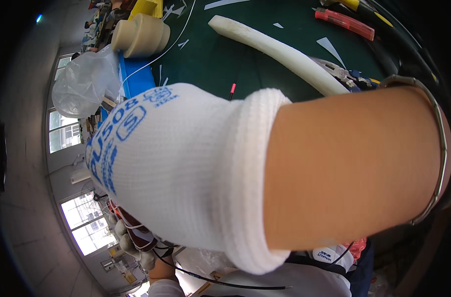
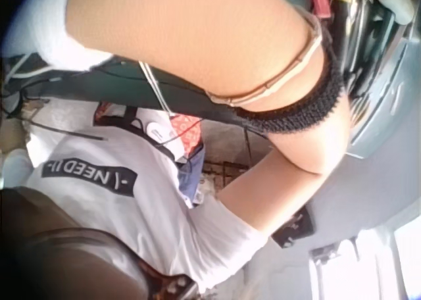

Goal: Tying and securing copper windings of a motor stator using thread and hand tools.

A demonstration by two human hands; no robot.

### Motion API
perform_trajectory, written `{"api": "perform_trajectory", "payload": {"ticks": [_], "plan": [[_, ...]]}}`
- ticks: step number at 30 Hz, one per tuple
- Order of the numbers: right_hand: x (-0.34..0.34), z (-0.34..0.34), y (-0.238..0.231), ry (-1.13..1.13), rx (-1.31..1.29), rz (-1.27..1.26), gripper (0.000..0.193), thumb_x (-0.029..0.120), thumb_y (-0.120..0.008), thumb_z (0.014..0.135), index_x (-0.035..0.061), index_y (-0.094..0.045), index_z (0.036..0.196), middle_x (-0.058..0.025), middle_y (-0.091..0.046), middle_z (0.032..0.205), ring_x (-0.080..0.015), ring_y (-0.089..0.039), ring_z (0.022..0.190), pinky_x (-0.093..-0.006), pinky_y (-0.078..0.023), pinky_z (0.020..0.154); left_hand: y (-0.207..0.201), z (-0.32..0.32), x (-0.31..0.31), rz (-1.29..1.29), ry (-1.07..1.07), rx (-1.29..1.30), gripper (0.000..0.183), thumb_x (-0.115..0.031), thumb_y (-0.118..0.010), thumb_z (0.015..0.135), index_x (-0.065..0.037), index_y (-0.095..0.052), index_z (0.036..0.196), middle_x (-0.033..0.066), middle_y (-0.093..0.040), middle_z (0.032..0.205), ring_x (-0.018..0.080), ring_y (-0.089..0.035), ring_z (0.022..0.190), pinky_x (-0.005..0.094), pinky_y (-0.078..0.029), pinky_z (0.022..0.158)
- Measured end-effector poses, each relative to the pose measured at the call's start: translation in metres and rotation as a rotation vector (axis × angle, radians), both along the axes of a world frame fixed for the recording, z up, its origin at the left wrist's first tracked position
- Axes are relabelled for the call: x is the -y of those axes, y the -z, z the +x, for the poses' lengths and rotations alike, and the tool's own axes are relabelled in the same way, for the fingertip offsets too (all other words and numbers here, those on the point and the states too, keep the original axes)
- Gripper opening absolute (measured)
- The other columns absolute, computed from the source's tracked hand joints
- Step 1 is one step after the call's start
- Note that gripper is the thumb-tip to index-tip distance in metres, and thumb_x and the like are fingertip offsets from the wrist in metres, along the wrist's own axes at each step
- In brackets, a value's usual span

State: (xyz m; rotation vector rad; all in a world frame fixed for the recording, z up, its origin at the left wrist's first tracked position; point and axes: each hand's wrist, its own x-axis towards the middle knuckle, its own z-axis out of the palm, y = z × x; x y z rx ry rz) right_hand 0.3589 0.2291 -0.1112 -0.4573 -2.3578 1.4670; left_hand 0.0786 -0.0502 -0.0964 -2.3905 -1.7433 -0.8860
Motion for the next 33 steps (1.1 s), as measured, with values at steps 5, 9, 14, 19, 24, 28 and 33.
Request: {"api": "perform_trajectory", "payload": {"ticks": [5, 9, 14, 19, 24, 28, 33], "plan": [[0.004, -0.007, 0.005, 0.003, 0.019, 0.004, 0.040, 0.028, -0.075, 0.080, 0.0064, -0.062, 0.111, -0.0110, -0.064, 0.101, -0.0258, -0.062, 0.096, -0.0339, -0.051, 0.082, -0.011, 0.000, 0.015, -0.021, -0.017, 0.043, 0.048, -0.023, -0.066, 0.080, -0.025, -0.050, 0.125, 0.0179, -0.042, 0.140, 0.0392, -0.027, 0.140, 0.0526, -0.005, 0.118], [0.007, -0.014, 0.006, -0.002, 0.021, 0.011, 0.038, 0.026, -0.074, 0.080, 0.0063, -0.062, 0.110, -0.0110, -0.065, 0.100, -0.0257, -0.063, 0.094, -0.0339, -0.051, 0.081, 0.000, -0.005, -0.005, -0.033, -0.039, 0.066, 0.047, -0.024, -0.065, 0.081, -0.025, -0.050, 0.125, 0.0179, -0.041, 0.140, 0.0393, -0.027, 0.140, 0.0527, -0.005, 0.118], [0.012, -0.017, 0.005, 0.014, 0.064, 0.034, 0.037, 0.024, -0.074, 0.079, 0.0063, -0.062, 0.109, -0.0110, -0.065, 0.098, -0.0255, -0.064, 0.092, -0.0339, -0.051, 0.080, 0.041, -0.002, -0.080, -0.035, -0.042, 0.134, 0.046, -0.025, -0.064, 0.082, -0.025, -0.050, 0.125, 0.0179, -0.041, 0.140, 0.0395, -0.027, 0.140, 0.0529, -0.005, 0.118], [0.014, -0.005, 0.013, 0.047, 0.115, 0.039, 0.035, 0.023, -0.073, 0.079, 0.0062, -0.062, 0.108, -0.0109, -0.066, 0.097, -0.0253, -0.064, 0.089, -0.0340, -0.052, 0.079, 0.071, 0.007, -0.115, -0.056, -0.027, 0.209, 0.045, -0.025, -0.063, 0.082, -0.025, -0.050, 0.125, 0.0179, -0.041, 0.141, 0.0396, -0.027, 0.140, 0.0531, -0.005, 0.118], [0.030, -0.012, -0.004, 0.044, 0.142, 0.071, 0.033, 0.021, -0.073, 0.079, 0.0061, -0.063, 0.107, -0.0109, -0.066, 0.095, -0.0251, -0.065, 0.087, -0.0340, -0.052, 0.077, 0.028, 0.001, 0.007, -0.049, -0.049, 0.262, 0.044, -0.026, -0.062, 0.083, -0.025, -0.050, 0.125, 0.0179, -0.041, 0.141, 0.0398, -0.027, 0.140, 0.0533, -0.006, 0.118], [0.029, 0.006, -0.003, 0.065, 0.111, 0.075, 0.032, 0.019, -0.072, 0.079, 0.0060, -0.063, 0.106, -0.0109, -0.066, 0.094, -0.0250, -0.065, 0.085, -0.0340, -0.053, 0.076, 0.017, 0.012, 0.003, -0.063, -0.047, 0.250, 0.043, -0.026, -0.061, 0.084, -0.025, -0.050, 0.125, 0.0179, -0.040, 0.141, 0.0399, -0.027, 0.140, 0.0535, -0.006, 0.118], [0.017, 0.009, -0.029, -0.071, -0.189, -0.164, 0.023, 0.012, -0.065, 0.079, 0.0064, -0.066, 0.102, -0.0100, -0.066, 0.091, -0.0220, -0.066, 0.082, -0.0332, -0.053, 0.075, 0.004, 0.006, 0.012, -0.038, -0.042, 0.296, 0.043, -0.027, -0.061, 0.084, -0.025, -0.050, 0.125, 0.0179, -0.040, 0.141, 0.0400, -0.027, 0.140, 0.0537, -0.006, 0.118]]}}
